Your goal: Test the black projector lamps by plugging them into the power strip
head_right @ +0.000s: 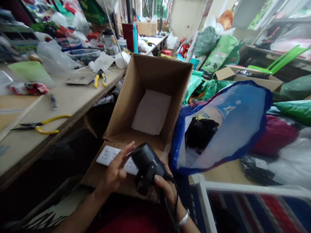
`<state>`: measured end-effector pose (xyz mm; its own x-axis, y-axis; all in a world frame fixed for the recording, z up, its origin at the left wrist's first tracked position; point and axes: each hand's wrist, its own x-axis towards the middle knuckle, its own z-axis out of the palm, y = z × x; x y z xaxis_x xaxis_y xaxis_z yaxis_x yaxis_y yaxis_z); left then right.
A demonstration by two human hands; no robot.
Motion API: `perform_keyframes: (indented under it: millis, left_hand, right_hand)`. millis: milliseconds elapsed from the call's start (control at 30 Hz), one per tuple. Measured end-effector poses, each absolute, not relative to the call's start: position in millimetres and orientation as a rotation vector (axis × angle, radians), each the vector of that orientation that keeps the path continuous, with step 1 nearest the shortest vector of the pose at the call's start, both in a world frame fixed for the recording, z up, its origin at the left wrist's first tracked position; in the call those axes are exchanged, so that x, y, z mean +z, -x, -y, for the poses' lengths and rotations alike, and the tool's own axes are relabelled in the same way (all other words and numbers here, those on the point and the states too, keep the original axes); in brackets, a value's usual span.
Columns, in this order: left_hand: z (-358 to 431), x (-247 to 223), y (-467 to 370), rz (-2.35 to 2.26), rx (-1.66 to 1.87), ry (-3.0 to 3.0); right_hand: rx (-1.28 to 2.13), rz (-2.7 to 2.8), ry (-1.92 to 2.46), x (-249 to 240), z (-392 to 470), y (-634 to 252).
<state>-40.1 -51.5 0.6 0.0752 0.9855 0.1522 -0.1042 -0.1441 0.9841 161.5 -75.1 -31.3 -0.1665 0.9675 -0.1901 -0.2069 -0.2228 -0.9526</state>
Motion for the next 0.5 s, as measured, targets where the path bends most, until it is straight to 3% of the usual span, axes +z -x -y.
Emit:
perform_keyframes:
  millis: [200, 500]
  left_hand:
    - [74, -25, 30, -1.069, 1.179, -1.916]
    - [61, 0, 37, -1.179, 1.131, -1.968]
  right_hand:
    - [1.600, 0.954, 1.155, -20, 75, -154]
    - [1.541, 0.977, 1.214, -34, 79, -164]
